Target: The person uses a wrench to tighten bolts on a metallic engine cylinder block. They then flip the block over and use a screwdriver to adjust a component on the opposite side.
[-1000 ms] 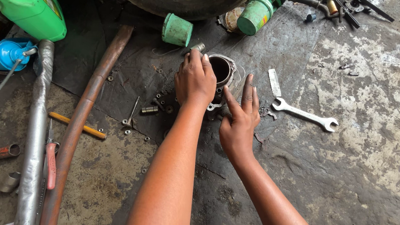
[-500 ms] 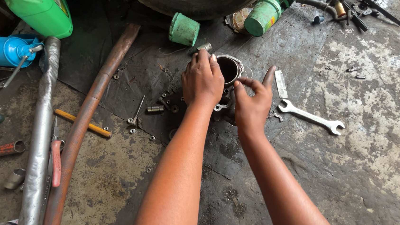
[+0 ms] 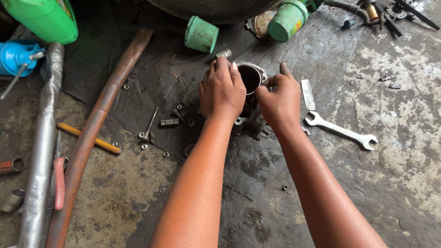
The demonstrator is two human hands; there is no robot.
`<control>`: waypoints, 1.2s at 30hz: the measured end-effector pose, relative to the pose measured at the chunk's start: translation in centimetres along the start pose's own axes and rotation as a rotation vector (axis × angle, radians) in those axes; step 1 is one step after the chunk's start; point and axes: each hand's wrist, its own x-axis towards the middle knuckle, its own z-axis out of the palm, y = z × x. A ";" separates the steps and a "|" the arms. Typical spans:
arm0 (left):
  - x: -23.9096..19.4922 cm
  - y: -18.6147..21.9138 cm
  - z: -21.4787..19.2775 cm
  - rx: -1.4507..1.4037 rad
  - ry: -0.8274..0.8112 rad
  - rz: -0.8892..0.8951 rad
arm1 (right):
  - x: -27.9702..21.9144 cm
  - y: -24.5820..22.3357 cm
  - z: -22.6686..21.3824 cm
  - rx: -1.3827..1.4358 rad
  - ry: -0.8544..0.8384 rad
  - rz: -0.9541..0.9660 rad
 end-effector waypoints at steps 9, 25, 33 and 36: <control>0.1 -0.3 0.5 0.014 -0.008 -0.006 | -0.8 0.7 0.6 0.008 0.080 -0.159; 0.4 -0.7 0.3 -0.270 -0.049 -0.324 | -8.5 -2.7 0.3 0.151 0.172 -0.216; -0.7 -8.2 5.0 -1.196 -0.009 -0.429 | -10.7 -5.4 0.4 0.209 0.125 -0.185; 0.2 -9.4 3.8 -1.228 0.191 -0.478 | -13.0 -7.5 1.9 0.246 0.156 -0.318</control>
